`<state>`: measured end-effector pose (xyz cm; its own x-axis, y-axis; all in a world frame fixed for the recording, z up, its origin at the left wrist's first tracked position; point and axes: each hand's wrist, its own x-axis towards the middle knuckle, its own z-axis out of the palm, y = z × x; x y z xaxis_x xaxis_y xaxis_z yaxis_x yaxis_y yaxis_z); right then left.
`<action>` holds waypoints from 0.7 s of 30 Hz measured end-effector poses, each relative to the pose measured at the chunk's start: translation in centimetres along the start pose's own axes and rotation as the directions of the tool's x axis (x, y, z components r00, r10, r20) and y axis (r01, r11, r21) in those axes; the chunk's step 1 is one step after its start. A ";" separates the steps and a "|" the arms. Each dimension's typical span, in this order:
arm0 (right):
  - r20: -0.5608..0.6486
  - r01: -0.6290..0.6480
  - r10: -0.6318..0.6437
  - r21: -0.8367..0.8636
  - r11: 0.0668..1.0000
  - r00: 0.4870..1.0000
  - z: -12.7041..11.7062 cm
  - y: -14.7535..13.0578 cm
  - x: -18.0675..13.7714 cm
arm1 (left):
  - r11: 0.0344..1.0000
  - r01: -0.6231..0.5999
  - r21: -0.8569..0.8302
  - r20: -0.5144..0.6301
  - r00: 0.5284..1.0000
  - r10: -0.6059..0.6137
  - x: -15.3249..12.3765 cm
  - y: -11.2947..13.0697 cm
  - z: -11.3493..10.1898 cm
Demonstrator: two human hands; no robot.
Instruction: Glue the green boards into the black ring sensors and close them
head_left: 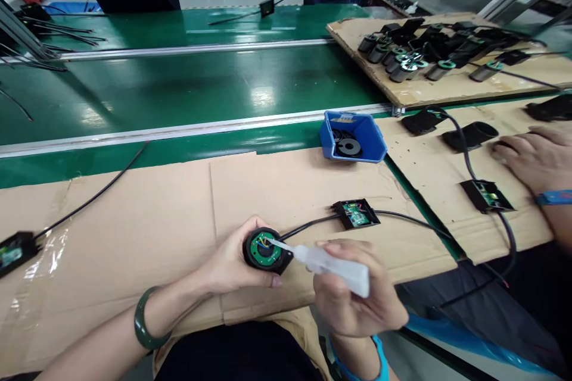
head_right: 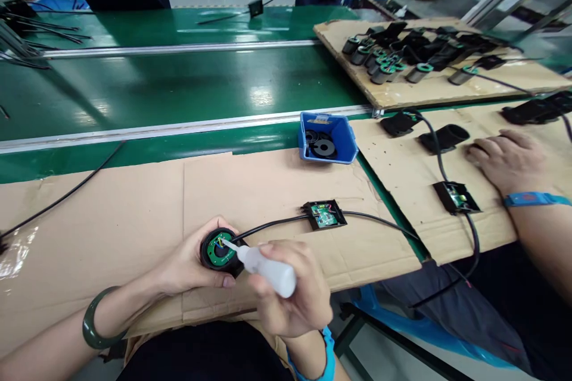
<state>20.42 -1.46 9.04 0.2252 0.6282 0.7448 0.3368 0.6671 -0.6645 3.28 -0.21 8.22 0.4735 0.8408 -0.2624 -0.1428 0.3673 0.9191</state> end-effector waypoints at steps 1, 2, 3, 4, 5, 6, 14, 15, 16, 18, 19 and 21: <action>-0.091 -0.094 0.103 0.098 0.991 0.991 0.2 0.2 0.1 | 0.998 -0.022 0.065 -0.022 0.999 0.023 0.0 0.1 -0.1; -0.152 -0.183 0.216 0.206 0.961 0.964 0.3 0.6 0.4 | 0.988 -0.045 0.146 -0.049 0.997 0.052 0.0 0.2 -0.2; -0.175 -0.261 0.323 0.305 0.916 0.930 0.4 0.9 0.9 | 0.968 -0.066 0.242 -0.082 0.993 0.088 0.0 0.4 -0.4; -0.162 -0.328 0.412 0.382 0.864 0.897 0.4 1.4 1.5 | 0.934 -0.083 0.348 -0.114 0.985 0.130 0.1 0.5 -0.6; -0.128 -0.389 0.482 0.432 0.814 0.867 0.4 2.0 2.2 | 0.886 -0.092 0.455 -0.139 0.975 0.173 0.3 0.7 -0.9; -0.073 -0.450 0.535 0.451 0.770 0.842 0.4 2.8 3.0 | 0.826 -0.094 0.556 -0.153 0.965 0.213 0.6 0.9 -1.2; 0.288 -0.584 0.527 0.171 0.793 0.800 6.0 11.8 10.4 | 0.544 -0.048 0.838 -0.122 0.955 0.272 3.1 1.7 -3.6; 0.316 -0.581 0.525 0.111 0.806 0.790 7.4 13.0 11.1 | 0.519 -0.035 0.854 -0.130 0.952 0.277 3.3 1.6 -3.8; 0.339 -0.575 0.529 0.047 0.817 0.778 8.7 14.1 11.8 | 0.497 -0.024 0.867 -0.137 0.948 0.286 3.4 1.5 -3.9; 0.368 -0.556 0.543 -0.079 0.827 0.755 11.1 15.9 12.8 | 0.469 -0.014 0.883 -0.150 0.939 0.310 3.7 1.1 -4.3; 0.376 -0.544 0.552 -0.138 0.828 0.745 12.1 16.6 13.1 | 0.461 -0.015 0.888 -0.150 0.936 0.319 3.8 1.0 -4.4; 0.387 -0.513 0.567 -0.243 0.824 0.727 13.5 17.5 13.4 | 0.454 -0.027 0.890 -0.143 0.931 0.335 3.9 0.5 -4.6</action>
<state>16.94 24.06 6.54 0.0008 0.9900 0.1414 0.3840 0.1302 -0.9141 1.02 5.14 6.32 0.2690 0.9629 0.0219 0.6962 -0.2101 0.6865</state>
